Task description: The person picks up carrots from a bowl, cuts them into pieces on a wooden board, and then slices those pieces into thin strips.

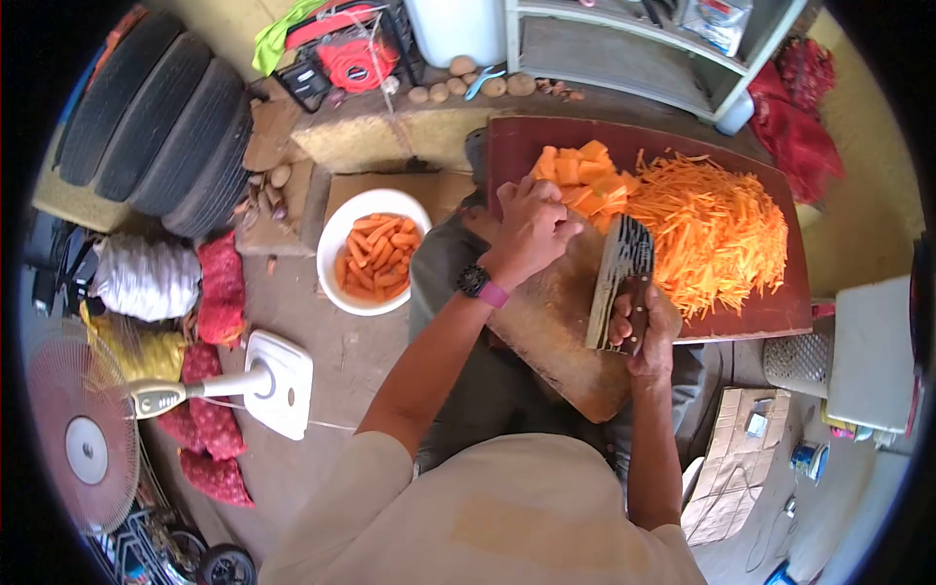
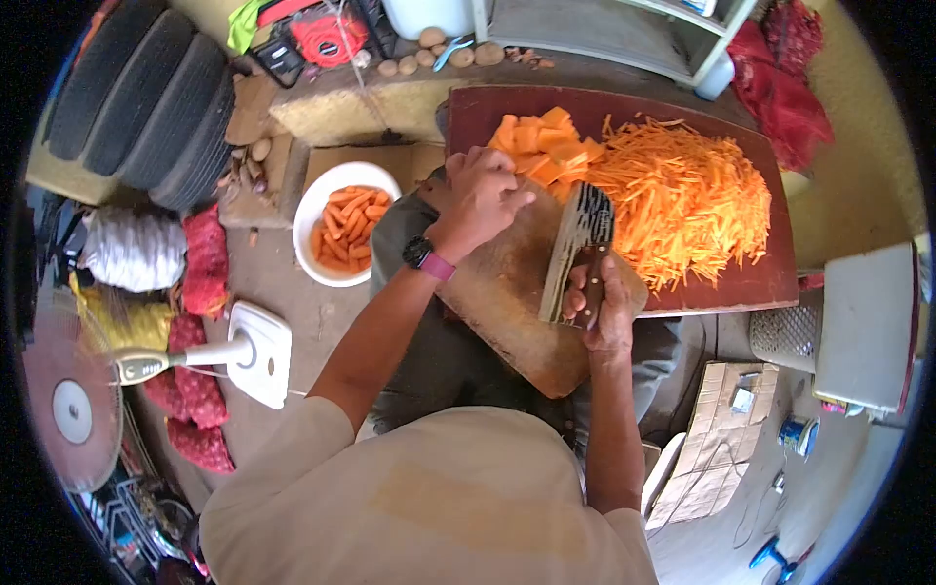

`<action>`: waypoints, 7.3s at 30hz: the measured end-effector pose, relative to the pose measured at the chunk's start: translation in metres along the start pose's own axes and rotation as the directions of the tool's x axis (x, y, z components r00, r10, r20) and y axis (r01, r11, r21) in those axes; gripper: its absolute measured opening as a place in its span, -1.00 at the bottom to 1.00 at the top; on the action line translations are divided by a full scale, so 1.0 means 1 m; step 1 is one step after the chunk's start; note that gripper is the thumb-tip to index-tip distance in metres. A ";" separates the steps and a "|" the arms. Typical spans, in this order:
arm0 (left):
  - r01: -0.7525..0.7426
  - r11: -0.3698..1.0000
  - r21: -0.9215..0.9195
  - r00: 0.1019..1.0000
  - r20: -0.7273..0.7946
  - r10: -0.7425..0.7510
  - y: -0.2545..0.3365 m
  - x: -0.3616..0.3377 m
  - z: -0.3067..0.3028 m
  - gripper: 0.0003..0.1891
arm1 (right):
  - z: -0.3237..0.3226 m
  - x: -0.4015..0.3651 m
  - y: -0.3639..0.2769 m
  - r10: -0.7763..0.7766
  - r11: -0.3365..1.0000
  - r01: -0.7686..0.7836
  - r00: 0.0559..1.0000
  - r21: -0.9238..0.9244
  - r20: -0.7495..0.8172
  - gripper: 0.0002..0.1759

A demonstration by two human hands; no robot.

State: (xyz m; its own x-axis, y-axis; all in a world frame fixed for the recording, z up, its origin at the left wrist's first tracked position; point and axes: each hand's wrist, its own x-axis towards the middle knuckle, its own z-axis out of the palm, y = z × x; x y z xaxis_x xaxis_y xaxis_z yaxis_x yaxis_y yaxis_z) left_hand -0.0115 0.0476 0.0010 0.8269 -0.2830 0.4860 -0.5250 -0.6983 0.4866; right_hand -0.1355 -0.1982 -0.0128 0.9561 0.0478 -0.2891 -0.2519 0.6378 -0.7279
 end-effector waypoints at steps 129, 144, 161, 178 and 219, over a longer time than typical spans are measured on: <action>0.599 0.661 0.453 0.593 0.304 -0.746 -0.404 -0.211 0.013 -0.46 | -0.010 0.008 -0.007 0.147 0.963 -0.148 0.989 0.225 0.024 -0.36; 0.009 0.671 0.742 0.571 0.547 -0.612 -0.466 -0.217 0.063 -0.48 | -0.011 0.004 -0.010 0.205 0.950 -0.203 0.979 0.238 0.017 -0.33; 0.350 0.754 0.556 0.732 0.341 -0.591 -0.394 -0.240 0.020 -0.64 | -0.006 0.007 -0.009 0.170 0.968 -0.168 0.985 0.188 0.007 -0.33; -0.132 0.947 -0.292 0.982 0.093 0.165 -0.175 0.067 -0.014 -0.52 | -0.004 0.008 -0.008 0.148 0.959 -0.154 0.988 0.239 0.042 -0.38; 0.133 0.524 0.841 0.552 0.376 -0.744 -0.442 -0.240 0.027 -0.71 | -0.010 0.008 -0.008 0.149 0.967 -0.147 0.989 0.210 0.005 -0.36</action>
State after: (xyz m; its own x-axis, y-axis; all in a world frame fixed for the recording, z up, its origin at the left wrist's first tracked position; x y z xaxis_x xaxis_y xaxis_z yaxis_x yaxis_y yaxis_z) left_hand 0.0273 0.4063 -0.3498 0.9229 0.1162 -0.3672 0.0046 -0.9566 -0.2913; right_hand -0.1272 -0.2103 -0.0153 0.9085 0.1462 -0.3914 -0.3525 0.7711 -0.5302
